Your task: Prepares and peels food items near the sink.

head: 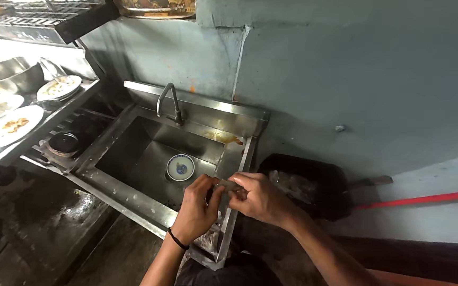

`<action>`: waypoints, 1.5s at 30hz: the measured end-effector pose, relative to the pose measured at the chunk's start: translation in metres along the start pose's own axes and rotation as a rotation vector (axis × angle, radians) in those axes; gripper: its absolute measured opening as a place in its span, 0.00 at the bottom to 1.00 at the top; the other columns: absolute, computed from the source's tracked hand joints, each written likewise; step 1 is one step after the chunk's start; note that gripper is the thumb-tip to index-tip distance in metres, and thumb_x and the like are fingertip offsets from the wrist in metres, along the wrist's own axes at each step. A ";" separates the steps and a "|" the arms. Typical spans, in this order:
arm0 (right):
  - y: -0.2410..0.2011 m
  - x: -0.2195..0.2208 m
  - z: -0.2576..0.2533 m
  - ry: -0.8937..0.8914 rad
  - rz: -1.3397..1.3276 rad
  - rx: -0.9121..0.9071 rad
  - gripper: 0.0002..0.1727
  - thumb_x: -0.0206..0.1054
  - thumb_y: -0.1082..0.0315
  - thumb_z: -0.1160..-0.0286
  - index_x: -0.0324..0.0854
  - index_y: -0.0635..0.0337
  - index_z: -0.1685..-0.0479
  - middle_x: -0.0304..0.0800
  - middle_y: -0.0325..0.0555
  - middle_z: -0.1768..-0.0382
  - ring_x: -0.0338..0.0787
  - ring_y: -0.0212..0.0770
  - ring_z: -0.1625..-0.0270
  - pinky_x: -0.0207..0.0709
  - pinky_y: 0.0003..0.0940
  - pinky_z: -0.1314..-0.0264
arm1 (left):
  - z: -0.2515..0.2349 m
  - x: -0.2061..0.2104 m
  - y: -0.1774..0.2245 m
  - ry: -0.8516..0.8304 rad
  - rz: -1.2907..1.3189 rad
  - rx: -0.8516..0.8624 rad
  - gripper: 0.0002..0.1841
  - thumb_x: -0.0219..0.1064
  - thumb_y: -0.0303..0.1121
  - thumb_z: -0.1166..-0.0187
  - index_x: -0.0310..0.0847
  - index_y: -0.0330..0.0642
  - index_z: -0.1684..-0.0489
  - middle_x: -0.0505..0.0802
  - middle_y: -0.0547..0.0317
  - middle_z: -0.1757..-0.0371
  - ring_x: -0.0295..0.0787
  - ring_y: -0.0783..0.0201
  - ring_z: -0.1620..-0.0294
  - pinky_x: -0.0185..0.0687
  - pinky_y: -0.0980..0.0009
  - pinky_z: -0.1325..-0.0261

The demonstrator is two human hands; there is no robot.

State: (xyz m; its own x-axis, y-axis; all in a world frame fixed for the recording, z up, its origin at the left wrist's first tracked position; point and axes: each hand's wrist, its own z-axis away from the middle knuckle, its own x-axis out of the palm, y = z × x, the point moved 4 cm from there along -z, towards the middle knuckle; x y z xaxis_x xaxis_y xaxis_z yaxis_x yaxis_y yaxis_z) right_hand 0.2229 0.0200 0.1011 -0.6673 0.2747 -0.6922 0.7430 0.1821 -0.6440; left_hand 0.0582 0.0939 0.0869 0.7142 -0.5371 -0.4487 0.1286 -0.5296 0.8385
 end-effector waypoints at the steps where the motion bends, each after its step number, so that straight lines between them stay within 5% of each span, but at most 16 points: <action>1: 0.000 -0.001 0.000 0.002 0.022 -0.015 0.07 0.72 0.59 0.39 0.87 0.50 0.69 0.80 0.26 0.76 0.76 0.17 0.77 0.74 0.14 0.76 | 0.000 0.001 0.001 0.002 0.003 0.000 0.07 0.65 0.33 0.16 0.88 0.41 0.54 0.88 0.64 0.63 0.84 0.73 0.71 0.86 0.76 0.67; 18: -0.012 0.010 -0.002 0.128 0.280 -0.023 0.11 0.70 0.55 0.35 0.86 0.53 0.69 0.81 0.34 0.75 0.77 0.28 0.81 0.75 0.27 0.83 | 0.004 -0.001 -0.002 0.117 0.011 -0.043 0.06 0.67 0.32 0.19 0.89 0.42 0.57 0.89 0.66 0.66 0.84 0.73 0.74 0.86 0.76 0.70; 23: -0.005 0.001 -0.010 0.061 -0.022 0.095 0.06 0.72 0.58 0.37 0.89 0.47 0.68 0.83 0.25 0.75 0.78 0.19 0.78 0.76 0.18 0.77 | -0.003 -0.007 -0.004 0.013 0.163 -0.107 0.06 0.66 0.33 0.15 0.86 0.42 0.56 0.88 0.63 0.68 0.84 0.68 0.74 0.85 0.72 0.71; 27: -0.003 -0.005 -0.014 -0.042 -0.128 0.098 0.04 0.69 0.60 0.35 0.87 0.45 0.73 0.78 0.24 0.81 0.74 0.20 0.82 0.68 0.18 0.82 | -0.007 -0.005 -0.005 -0.048 0.234 -0.102 0.06 0.65 0.32 0.14 0.86 0.41 0.54 0.89 0.60 0.67 0.85 0.67 0.72 0.86 0.71 0.68; 39: 0.020 -0.002 -0.008 -0.198 -0.865 0.377 0.10 0.61 0.70 0.29 0.85 0.58 0.75 0.71 0.38 0.89 0.66 0.26 0.89 0.57 0.19 0.87 | -0.013 0.001 -0.001 -0.139 0.505 -0.188 0.11 0.65 0.35 0.13 0.85 0.35 0.50 0.89 0.53 0.70 0.84 0.65 0.74 0.81 0.73 0.69; 45: 0.014 -0.013 -0.012 0.012 -0.470 0.278 0.07 0.70 0.65 0.35 0.92 0.52 0.64 0.89 0.36 0.80 0.81 0.31 0.85 0.76 0.26 0.85 | -0.012 0.006 -0.002 0.000 0.508 -0.220 0.10 0.68 0.33 0.15 0.87 0.35 0.49 0.93 0.50 0.68 0.87 0.63 0.74 0.85 0.71 0.68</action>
State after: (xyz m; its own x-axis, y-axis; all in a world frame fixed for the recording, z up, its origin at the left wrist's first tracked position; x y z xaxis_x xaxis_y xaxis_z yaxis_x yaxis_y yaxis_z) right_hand 0.2428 0.0308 0.1048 -0.9225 0.2352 -0.3059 0.3220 0.0324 -0.9462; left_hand 0.0706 0.0996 0.0860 0.7241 -0.6891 0.0293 -0.0919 -0.0543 0.9943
